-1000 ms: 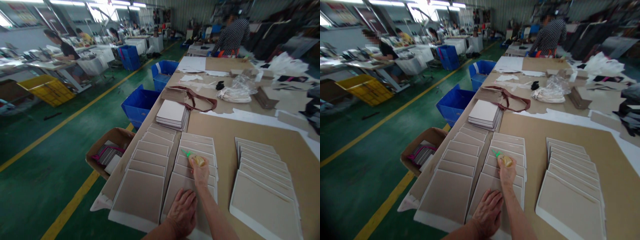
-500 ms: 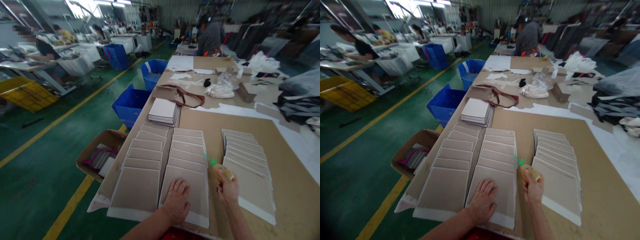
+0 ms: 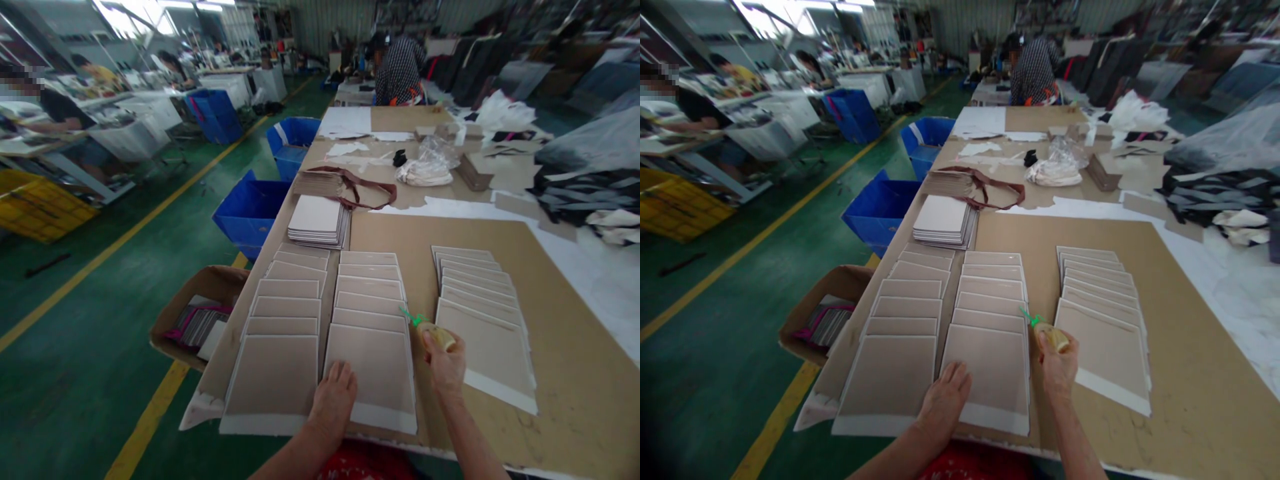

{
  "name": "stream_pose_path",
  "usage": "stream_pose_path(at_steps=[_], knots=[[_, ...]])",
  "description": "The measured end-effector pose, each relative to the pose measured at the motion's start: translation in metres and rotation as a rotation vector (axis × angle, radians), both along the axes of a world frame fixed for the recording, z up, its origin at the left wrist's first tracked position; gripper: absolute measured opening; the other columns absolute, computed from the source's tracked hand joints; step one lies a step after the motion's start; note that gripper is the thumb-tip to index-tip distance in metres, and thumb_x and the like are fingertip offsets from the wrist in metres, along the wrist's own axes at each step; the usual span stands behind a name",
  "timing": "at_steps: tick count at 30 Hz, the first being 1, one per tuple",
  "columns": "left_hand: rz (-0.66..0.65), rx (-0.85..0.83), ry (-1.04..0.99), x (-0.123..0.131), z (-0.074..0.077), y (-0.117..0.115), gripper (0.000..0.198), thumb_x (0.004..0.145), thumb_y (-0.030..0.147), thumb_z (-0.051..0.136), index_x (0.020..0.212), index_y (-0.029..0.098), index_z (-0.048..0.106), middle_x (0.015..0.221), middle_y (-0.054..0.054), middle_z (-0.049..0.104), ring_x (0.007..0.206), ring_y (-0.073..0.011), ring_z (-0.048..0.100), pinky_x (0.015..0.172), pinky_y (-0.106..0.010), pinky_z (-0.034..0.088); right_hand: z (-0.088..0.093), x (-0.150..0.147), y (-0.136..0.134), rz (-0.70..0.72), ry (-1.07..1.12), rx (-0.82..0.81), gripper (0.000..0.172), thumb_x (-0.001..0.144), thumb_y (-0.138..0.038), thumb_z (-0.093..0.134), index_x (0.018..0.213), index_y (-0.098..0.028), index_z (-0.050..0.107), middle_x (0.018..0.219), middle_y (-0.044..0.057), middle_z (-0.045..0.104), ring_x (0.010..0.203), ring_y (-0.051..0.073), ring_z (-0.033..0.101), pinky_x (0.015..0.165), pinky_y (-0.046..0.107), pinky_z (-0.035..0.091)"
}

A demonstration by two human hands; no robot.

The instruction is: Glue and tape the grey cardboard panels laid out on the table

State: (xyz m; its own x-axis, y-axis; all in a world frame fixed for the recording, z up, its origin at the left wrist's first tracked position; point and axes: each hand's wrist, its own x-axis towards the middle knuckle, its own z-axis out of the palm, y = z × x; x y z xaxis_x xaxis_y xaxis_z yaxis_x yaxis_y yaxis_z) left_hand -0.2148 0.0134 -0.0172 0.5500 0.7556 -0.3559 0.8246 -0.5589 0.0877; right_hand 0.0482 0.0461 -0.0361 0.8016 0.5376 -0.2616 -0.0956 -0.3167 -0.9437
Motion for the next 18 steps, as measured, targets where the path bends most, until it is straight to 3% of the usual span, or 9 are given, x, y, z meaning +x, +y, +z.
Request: stream_pose_path(at_steps=[5, 11, 18], knots=[[-0.009, -0.083, 0.038, 0.005, 0.007, 0.005, 0.046, 0.087, 0.009, 0.055, 0.132, 0.018, 0.055, 0.144, -0.013, 0.046, 0.133, -0.0311, 0.041, 0.098, -0.04, 0.051, 0.009, -0.005, 0.003, 0.036, -0.107, -0.122, 0.069, 0.061, -0.058, 0.076, 0.113, -0.02, 0.053, 0.063, -0.005, 0.059, 0.043, 0.013, 0.05, 0.041, 0.026, 0.043], [0.006, -0.042, 0.008, 0.006, 0.004, 0.002, 0.048, 0.084, 0.011, 0.06, 0.132, 0.018, 0.055, 0.143, -0.014, 0.047, 0.133, -0.0328, 0.041, 0.096, -0.042, 0.052, 0.025, -0.027, 0.013, 0.108, -0.19, -0.236, 0.068, 0.065, -0.058, 0.072, 0.117, -0.019, 0.053, 0.062, -0.003, 0.061, 0.046, 0.016, 0.054, 0.047, 0.028, 0.044], [0.014, -0.03, -0.018, 0.006, 0.002, 0.0, 0.042, 0.088, 0.011, 0.053, 0.13, 0.016, 0.057, 0.141, -0.015, 0.049, 0.132, -0.0331, 0.042, 0.093, -0.043, 0.053, 0.024, -0.066, 0.03, 0.186, -0.065, -0.088, 0.067, 0.061, -0.055, 0.075, 0.113, -0.018, 0.053, 0.071, 0.0, 0.064, 0.047, 0.014, 0.052, 0.043, 0.026, 0.042]])
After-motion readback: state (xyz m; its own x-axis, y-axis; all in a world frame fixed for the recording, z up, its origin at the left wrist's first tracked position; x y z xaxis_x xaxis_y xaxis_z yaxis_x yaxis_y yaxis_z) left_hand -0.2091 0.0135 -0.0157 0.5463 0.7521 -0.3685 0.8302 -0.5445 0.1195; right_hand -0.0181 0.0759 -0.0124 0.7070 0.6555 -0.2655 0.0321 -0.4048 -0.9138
